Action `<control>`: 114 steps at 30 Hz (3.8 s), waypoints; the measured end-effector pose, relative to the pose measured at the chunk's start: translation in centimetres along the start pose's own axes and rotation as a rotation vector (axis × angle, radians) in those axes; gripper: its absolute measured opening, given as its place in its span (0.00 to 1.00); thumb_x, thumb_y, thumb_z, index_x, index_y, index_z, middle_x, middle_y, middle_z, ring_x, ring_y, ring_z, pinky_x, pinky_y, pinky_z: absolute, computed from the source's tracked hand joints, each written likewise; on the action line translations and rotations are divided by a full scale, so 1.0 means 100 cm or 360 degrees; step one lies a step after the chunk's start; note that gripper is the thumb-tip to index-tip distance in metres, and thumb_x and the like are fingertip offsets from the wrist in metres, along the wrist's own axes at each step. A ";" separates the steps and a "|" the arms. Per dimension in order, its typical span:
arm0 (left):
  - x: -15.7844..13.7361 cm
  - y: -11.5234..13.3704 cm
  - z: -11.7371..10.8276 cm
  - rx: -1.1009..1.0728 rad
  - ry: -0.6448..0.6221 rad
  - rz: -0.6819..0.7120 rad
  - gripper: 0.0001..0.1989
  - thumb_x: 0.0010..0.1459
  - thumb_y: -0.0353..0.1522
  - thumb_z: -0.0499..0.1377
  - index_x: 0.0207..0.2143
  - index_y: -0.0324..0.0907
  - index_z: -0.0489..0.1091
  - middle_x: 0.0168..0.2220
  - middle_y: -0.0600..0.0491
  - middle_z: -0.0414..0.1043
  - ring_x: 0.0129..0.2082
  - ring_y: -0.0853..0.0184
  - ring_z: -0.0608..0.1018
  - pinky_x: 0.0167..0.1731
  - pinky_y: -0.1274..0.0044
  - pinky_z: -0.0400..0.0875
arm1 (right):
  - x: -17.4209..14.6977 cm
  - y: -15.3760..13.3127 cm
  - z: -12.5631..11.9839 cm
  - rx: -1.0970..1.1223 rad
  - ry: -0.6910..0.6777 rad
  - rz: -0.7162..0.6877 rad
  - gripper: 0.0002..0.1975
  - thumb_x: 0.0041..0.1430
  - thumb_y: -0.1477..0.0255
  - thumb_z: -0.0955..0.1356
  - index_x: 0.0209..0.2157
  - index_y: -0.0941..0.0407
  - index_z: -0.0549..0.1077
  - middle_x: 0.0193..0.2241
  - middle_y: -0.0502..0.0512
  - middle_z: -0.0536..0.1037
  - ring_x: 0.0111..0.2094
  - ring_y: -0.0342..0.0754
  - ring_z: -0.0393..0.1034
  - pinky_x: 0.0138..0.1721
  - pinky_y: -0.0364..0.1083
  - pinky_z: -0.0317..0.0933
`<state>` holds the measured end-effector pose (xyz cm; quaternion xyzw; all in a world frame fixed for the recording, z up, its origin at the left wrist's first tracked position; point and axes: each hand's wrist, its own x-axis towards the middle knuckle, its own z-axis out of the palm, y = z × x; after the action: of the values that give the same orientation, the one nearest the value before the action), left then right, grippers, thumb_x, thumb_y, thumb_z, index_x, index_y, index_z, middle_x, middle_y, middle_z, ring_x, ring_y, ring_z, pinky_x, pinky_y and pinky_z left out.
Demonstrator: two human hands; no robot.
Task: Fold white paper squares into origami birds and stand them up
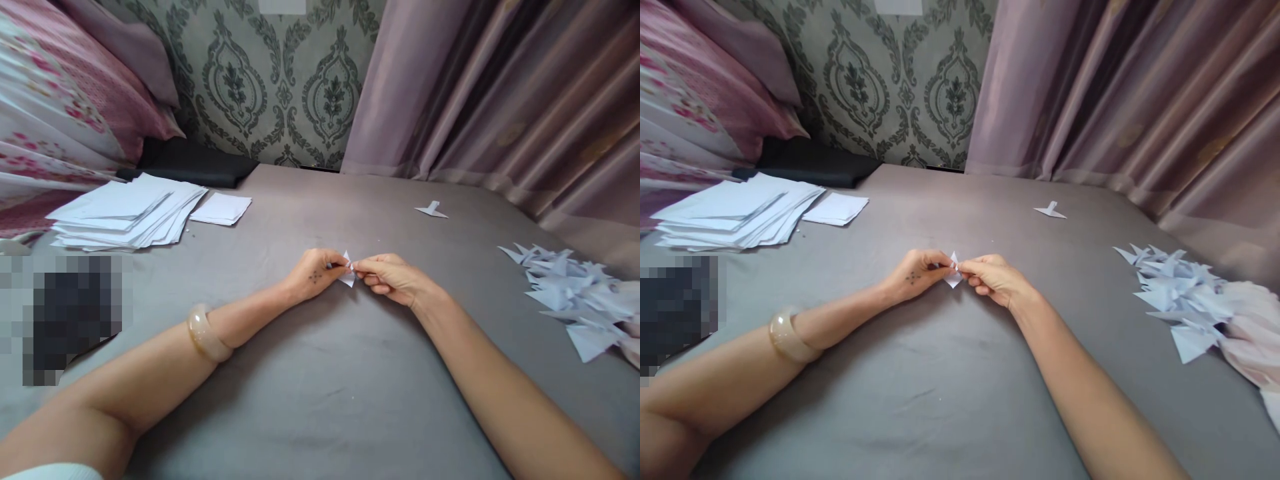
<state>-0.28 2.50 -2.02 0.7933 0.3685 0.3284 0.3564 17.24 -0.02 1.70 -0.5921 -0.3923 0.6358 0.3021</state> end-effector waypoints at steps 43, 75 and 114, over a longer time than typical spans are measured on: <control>-0.002 0.002 0.001 -0.0187 0.0011 -0.0120 0.10 0.54 0.36 0.60 0.31 0.39 0.78 0.25 0.53 0.75 0.25 0.71 0.73 0.26 0.81 0.63 | -0.001 -0.001 0.000 -0.0161 0.0162 -0.0016 0.10 0.44 0.75 0.70 0.18 0.58 0.65 0.16 0.45 0.61 0.15 0.33 0.47 0.12 0.37 0.35; -0.006 0.013 0.004 -0.0205 0.0038 -0.0203 0.11 0.52 0.37 0.62 0.30 0.38 0.78 0.28 0.52 0.76 0.28 0.70 0.73 0.30 0.80 0.63 | 0.004 -0.001 -0.007 -0.0197 0.0055 -0.0044 0.10 0.44 0.76 0.68 0.17 0.58 0.63 0.15 0.44 0.61 0.13 0.33 0.47 0.11 0.36 0.36; -0.006 -0.003 0.001 0.0078 0.0201 -0.0126 0.12 0.52 0.38 0.61 0.29 0.37 0.73 0.22 0.59 0.63 0.23 0.75 0.62 0.26 0.82 0.59 | 0.022 0.036 0.000 -0.1162 0.0450 -0.1602 0.08 0.55 0.79 0.64 0.34 0.53 0.72 0.35 0.51 0.75 0.31 0.43 0.69 0.31 0.42 0.58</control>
<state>-0.61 2.13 -2.42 0.7643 0.4291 0.3543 0.3257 17.32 -0.04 -2.52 -0.4783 -0.7703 0.1570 0.3914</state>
